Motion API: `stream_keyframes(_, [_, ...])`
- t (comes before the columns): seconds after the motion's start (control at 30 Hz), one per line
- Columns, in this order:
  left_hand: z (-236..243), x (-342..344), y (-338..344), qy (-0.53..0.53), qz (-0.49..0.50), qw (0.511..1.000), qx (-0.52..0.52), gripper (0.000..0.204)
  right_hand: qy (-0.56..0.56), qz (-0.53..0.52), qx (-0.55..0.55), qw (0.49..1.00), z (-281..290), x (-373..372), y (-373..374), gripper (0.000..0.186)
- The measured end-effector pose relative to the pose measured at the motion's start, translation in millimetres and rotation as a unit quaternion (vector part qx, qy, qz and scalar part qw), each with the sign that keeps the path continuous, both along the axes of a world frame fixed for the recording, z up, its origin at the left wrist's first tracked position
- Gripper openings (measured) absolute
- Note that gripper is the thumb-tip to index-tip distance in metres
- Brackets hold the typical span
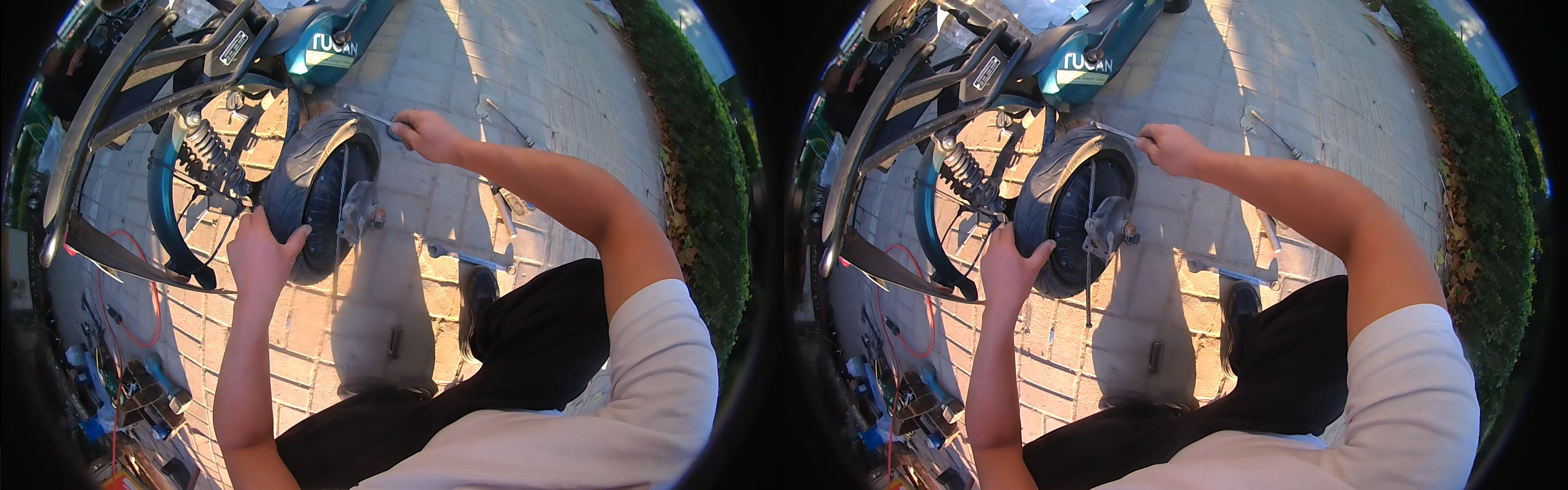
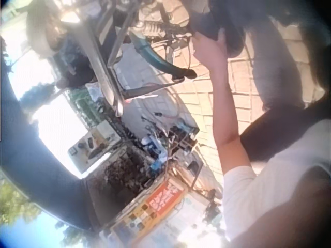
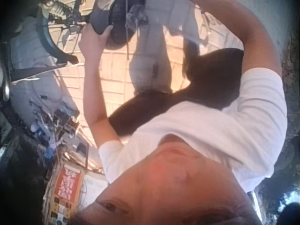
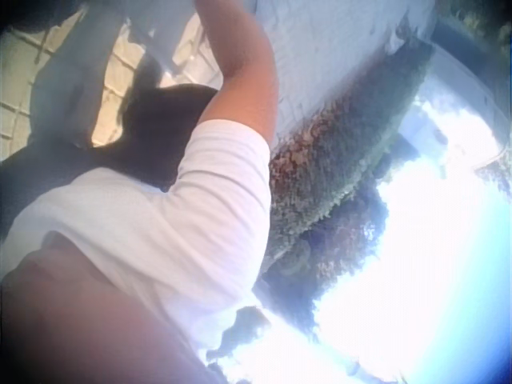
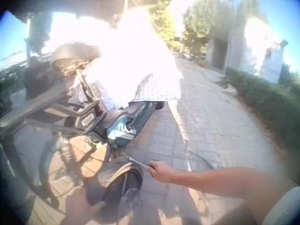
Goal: The person removes the rear wheel of a scooter, then uses a tire lever to pry the tire off the rim. They continue to work on the tire and rim, manipulating the tire bead with the lever.
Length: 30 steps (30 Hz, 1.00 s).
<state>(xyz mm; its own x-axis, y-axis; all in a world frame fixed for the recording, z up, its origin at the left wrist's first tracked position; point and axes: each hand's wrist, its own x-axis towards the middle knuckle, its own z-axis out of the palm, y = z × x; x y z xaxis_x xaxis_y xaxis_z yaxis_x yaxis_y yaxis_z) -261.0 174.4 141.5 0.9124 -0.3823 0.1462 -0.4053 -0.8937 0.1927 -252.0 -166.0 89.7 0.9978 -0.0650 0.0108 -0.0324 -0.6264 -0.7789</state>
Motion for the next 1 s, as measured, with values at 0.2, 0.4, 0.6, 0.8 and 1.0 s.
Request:
stream_keyframes(0.2, [5, -10, -5, 0.078, 0.045, 0.996, 0.01, 0.075, -0.017, -0.025, 0.023, 0.999, -6, -5, 29, 0.023])
stream_keyframes(0.4, [10, -11, -5, 0.133, 0.065, 0.989, 0.002, 0.074, -0.021, 0.024, 0.07, 0.997, -12, -21, 9, 0.018])
stream_keyframes(0.6, [8, -9, -3, 0.13, 0.04, 0.991, -0.012, 0.072, -0.161, 0.013, -0.033, 0.986, -29, -26, -3, 0.024])
stream_keyframes(0.8, [6, -3, -1, 0.121, 0.037, 0.992, -0.013, 0.07, -0.152, 0.041, -0.074, 0.985, -55, -31, 7, 0.037])
stream_keyframes(1.0, [5, 4, 3, 0.112, 0.032, 0.992, -0.046, 0.068, -0.086, 0.042, -0.067, 0.993, -62, -67, 11, 0.034])
